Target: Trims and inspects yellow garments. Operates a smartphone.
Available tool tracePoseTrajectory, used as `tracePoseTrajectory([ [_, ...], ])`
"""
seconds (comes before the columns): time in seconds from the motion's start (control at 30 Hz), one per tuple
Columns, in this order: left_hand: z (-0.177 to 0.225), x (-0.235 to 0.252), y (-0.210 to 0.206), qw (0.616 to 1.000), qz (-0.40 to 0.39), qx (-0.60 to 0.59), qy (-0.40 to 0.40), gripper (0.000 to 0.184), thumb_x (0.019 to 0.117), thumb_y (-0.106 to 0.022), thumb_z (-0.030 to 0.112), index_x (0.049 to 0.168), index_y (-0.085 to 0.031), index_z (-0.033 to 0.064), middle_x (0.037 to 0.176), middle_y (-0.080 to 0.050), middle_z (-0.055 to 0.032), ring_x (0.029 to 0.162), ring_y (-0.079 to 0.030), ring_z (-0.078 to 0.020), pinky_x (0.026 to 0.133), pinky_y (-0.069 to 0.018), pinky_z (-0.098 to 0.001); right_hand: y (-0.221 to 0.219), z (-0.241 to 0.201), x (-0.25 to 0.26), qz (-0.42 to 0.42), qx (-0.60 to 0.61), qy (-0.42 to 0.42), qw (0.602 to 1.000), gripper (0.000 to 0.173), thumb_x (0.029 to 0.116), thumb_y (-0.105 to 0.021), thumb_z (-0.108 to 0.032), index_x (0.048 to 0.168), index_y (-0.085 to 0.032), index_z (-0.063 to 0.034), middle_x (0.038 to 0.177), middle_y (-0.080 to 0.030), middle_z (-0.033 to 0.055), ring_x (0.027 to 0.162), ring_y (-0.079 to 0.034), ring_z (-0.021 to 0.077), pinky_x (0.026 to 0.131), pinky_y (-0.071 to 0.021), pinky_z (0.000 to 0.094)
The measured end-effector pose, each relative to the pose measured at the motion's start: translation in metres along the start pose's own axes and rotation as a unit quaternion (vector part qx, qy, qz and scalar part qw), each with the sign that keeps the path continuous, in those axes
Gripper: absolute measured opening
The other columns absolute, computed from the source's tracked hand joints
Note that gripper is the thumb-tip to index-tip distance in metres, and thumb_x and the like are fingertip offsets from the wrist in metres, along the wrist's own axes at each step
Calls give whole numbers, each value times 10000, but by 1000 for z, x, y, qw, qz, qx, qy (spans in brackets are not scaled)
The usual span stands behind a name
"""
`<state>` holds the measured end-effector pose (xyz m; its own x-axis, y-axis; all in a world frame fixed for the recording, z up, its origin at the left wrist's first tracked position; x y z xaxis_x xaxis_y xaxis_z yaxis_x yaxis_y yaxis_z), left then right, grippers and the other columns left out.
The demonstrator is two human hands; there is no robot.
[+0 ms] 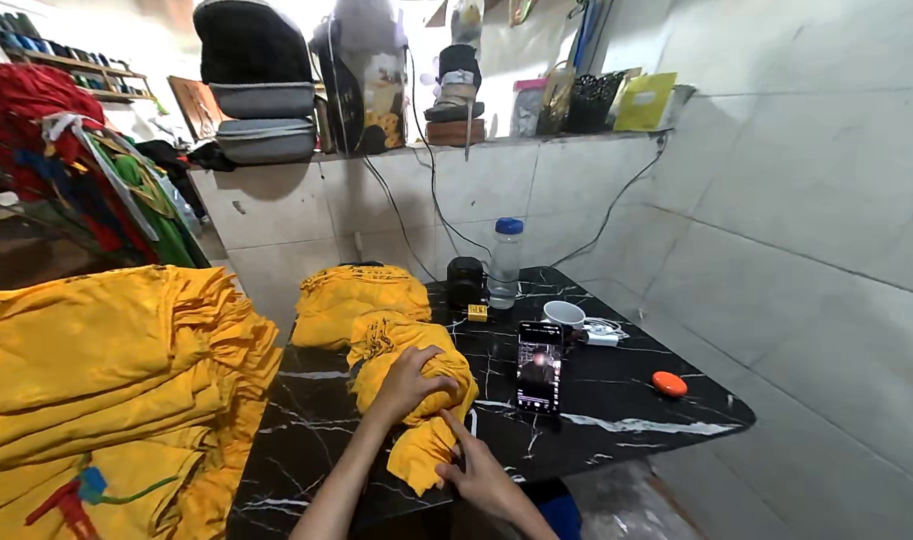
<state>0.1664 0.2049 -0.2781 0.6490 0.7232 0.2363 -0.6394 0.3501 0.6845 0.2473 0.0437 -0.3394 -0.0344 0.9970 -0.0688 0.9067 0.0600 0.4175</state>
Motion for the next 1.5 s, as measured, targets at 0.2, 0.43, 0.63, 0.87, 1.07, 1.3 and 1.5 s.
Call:
tracePoseTrajectory([
  [0.2,12,-8,-2,992,-23,100,-78,575,1000,-483,644,1285,-675,184,1194,-687,-23,1152,-618,-215,1000,-524,-466,18,0,16,47,-113,-66,990,554,1004,-539,-573,1076,-678,-41,912,-681,155,863,-684,308,811,-555,543],
  [0.43,3,-17,-11,989,10,118,-89,598,1010,-407,672,1234,-687,194,1267,-656,29,1219,-570,-186,1010,-504,-426,-9,-4,-16,-89,108,37,989,427,1052,-560,-402,811,-651,-60,644,-561,-18,566,-517,70,562,-453,278],
  [0.63,18,-57,-15,995,28,48,-77,553,1010,-491,619,1439,-593,287,1545,-506,75,1434,-447,-151,1188,-385,-439,-2,13,-61,57,44,41,997,342,974,-701,-353,887,-688,-23,730,-608,71,657,-567,161,630,-492,375],
  [0.87,45,-163,-31,973,163,89,-135,271,1009,-628,355,1178,-743,177,1269,-676,-89,1269,-592,-264,1076,-492,-470,13,17,-96,223,-25,22,974,359,947,-721,-167,1259,-661,0,900,-731,101,775,-704,208,739,-596,431],
  [1.07,37,-212,-68,978,107,118,-132,370,924,-715,488,1127,-754,181,1132,-731,-32,1140,-641,-244,1054,-453,-485,-6,15,-95,103,192,46,975,141,969,-634,-13,1106,-656,11,852,-695,14,739,-646,73,691,-552,278],
  [1.3,43,-231,-66,985,99,28,-139,210,971,-628,69,1074,-801,129,942,-727,-99,924,-685,-231,894,-563,-378,-1,16,-94,128,94,13,987,331,1076,-544,-274,980,-718,-9,819,-708,51,757,-676,124,749,-570,333],
  [1.5,44,-231,-71,974,41,134,-178,169,958,-639,99,1030,-784,147,991,-727,-96,968,-682,-272,936,-530,-444,-10,21,-91,122,3,13,992,260,987,-676,-264,934,-735,-16,799,-691,90,711,-644,162,672,-533,361],
])
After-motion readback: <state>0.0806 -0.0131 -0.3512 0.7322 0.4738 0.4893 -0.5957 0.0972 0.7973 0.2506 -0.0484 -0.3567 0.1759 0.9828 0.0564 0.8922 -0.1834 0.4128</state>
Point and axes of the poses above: each hand's wrist, its own x-axis towards the middle knuckle, its own y-axis out of the back of the hand, z = x × y, the point moved 6 cm from there along x, towards the middle knuckle
